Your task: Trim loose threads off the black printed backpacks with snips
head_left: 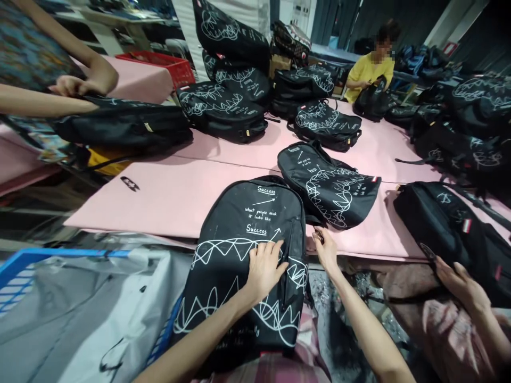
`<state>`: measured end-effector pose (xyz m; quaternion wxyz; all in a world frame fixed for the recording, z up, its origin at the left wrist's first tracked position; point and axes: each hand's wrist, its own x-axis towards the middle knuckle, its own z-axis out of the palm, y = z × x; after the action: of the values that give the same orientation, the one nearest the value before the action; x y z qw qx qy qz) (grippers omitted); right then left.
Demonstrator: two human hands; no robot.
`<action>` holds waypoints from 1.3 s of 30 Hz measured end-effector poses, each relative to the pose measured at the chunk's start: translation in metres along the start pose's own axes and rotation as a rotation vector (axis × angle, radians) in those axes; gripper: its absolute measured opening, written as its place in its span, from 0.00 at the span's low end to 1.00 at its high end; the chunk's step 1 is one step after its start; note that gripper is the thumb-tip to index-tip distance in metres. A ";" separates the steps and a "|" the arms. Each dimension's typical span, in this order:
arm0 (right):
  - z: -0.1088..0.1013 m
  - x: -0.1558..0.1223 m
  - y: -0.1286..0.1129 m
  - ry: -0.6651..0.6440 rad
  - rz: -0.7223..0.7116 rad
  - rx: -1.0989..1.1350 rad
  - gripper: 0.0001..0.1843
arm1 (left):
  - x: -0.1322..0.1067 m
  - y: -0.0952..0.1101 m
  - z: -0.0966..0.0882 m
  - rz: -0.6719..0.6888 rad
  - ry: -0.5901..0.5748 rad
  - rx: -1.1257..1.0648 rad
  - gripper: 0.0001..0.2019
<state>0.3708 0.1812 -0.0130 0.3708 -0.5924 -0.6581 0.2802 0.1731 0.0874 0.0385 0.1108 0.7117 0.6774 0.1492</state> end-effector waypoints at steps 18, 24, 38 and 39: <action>-0.018 0.013 -0.094 0.015 -0.573 -0.372 0.06 | -0.018 0.007 -0.014 0.279 0.296 0.070 0.16; -0.017 0.016 -0.097 -0.017 -0.591 -0.464 0.08 | -0.018 0.006 -0.015 0.289 0.317 0.051 0.17; -0.022 0.017 -0.096 -0.044 -0.556 -0.433 0.08 | -0.020 0.007 -0.018 0.306 0.344 0.068 0.17; -0.021 0.017 -0.097 -0.045 -0.569 -0.454 0.07 | -0.020 0.007 -0.018 0.311 0.348 0.066 0.16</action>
<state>0.3317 0.1827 0.0801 0.2786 -0.4464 -0.8499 0.0257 0.1723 0.0662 0.0569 -0.0553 0.7744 0.5730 0.2625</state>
